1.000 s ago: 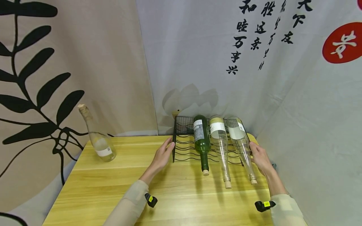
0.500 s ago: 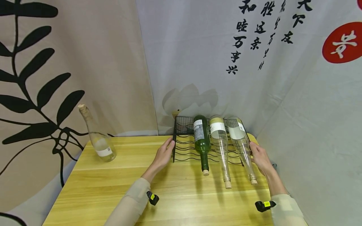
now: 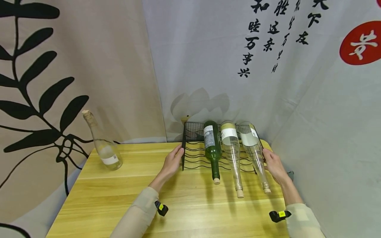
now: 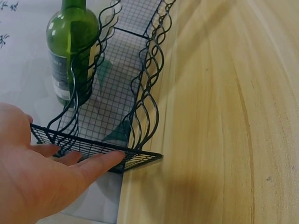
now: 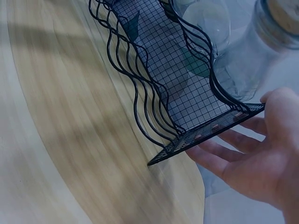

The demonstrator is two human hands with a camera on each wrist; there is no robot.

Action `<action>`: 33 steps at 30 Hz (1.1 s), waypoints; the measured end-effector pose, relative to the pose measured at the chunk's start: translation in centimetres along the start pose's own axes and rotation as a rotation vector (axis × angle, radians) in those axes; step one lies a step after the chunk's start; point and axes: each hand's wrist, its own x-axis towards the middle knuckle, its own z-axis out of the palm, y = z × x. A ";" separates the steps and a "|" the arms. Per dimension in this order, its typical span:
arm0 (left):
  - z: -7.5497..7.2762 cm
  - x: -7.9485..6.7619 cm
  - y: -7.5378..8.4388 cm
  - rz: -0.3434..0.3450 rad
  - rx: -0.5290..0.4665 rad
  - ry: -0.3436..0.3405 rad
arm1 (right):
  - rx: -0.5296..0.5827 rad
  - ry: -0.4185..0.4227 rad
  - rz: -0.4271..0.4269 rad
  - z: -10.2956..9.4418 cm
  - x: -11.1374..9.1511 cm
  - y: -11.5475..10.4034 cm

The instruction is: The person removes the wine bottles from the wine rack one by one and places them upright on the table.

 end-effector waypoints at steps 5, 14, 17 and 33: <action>0.1 0.0 0.1 -0.004 -0.030 -0.001 | -0.056 0.064 -0.036 -0.4 -0.2 -0.8; -0.1 0.0 0.1 -0.010 -0.069 -0.006 | -0.274 0.268 -0.208 -0.9 -1.7 -4.2; -0.1 0.1 0.1 -0.010 -0.058 -0.001 | -0.328 0.268 -0.299 -0.1 -2.3 -5.9; 0.0 0.0 0.0 0.002 -0.075 -0.033 | -0.603 0.086 -0.825 8.0 -4.9 -11.5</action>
